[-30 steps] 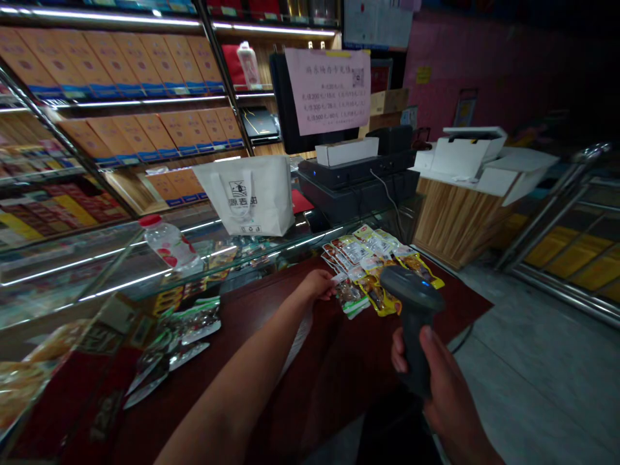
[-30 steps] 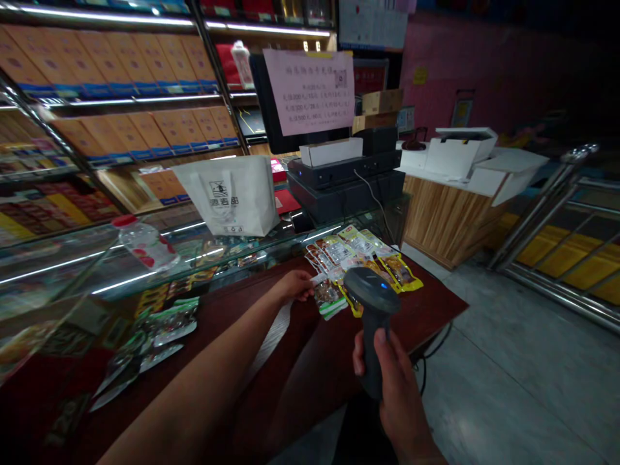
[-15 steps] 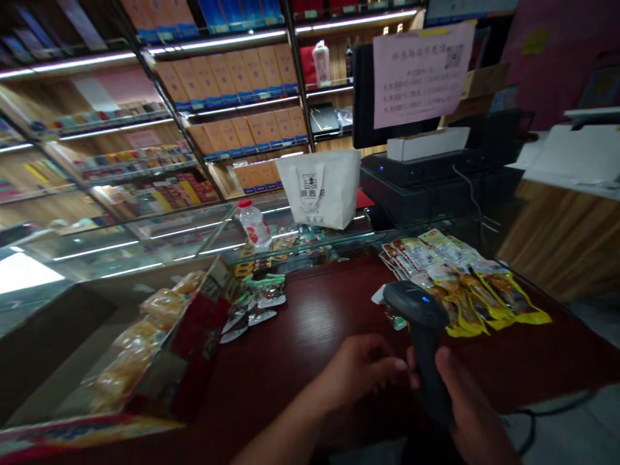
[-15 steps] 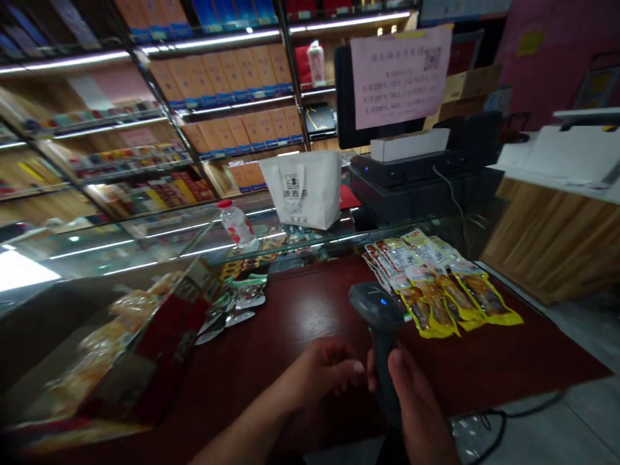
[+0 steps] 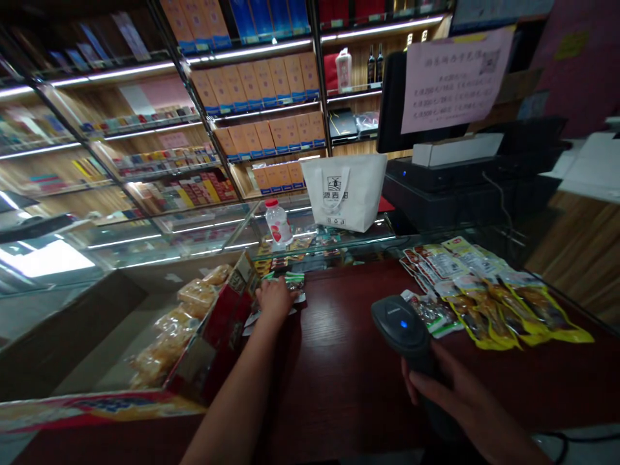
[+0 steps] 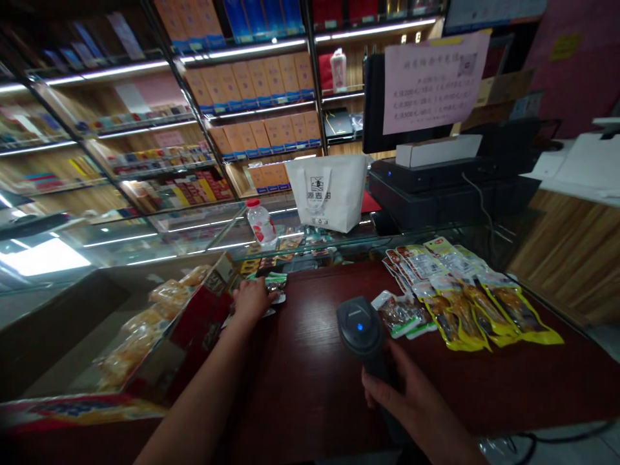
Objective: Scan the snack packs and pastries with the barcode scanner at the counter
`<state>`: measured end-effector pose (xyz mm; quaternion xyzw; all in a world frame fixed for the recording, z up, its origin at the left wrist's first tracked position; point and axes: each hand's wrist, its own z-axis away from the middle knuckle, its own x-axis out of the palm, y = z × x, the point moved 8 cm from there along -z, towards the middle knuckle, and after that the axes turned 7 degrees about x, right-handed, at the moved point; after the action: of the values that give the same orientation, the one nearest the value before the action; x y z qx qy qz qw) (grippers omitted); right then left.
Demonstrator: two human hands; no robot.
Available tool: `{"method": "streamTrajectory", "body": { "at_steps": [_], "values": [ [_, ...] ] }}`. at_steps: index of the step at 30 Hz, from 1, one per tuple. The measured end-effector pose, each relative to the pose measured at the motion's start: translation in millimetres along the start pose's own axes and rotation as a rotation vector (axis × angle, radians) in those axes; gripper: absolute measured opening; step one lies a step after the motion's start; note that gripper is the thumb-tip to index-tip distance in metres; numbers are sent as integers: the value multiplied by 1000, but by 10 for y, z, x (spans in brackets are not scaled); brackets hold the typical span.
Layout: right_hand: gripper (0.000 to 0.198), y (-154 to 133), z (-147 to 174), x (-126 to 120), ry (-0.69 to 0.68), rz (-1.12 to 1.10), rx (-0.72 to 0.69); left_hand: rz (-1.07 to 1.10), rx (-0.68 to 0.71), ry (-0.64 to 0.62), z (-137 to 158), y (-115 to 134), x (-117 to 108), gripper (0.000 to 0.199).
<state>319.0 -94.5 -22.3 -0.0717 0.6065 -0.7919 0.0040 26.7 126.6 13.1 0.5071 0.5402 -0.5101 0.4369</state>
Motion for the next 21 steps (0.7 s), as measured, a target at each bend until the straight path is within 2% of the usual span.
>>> {"method": "streamTrajectory", "body": {
  "at_steps": [3,7,9,11,14,17,21],
  "values": [
    [45,7,-16,0,29,10,-19,44,-11,-12,-26,65,19,44],
    [44,60,-11,-46,78,-22,11,111,-18,46,-53,88,9,52],
    [45,62,-4,-76,124,-41,22,267,-42,91,-65,63,23,61],
    [46,52,-2,-101,173,-42,23,480,-61,112,-77,39,70,62],
    [45,46,-20,-124,225,-60,26,736,-23,72,-61,104,174,42],
    [44,35,-64,-156,282,-96,18,949,62,7,67,301,256,24],
    [41,-31,-153,-209,364,-143,-30,1321,183,-59,419,683,226,30]
  ]
}}
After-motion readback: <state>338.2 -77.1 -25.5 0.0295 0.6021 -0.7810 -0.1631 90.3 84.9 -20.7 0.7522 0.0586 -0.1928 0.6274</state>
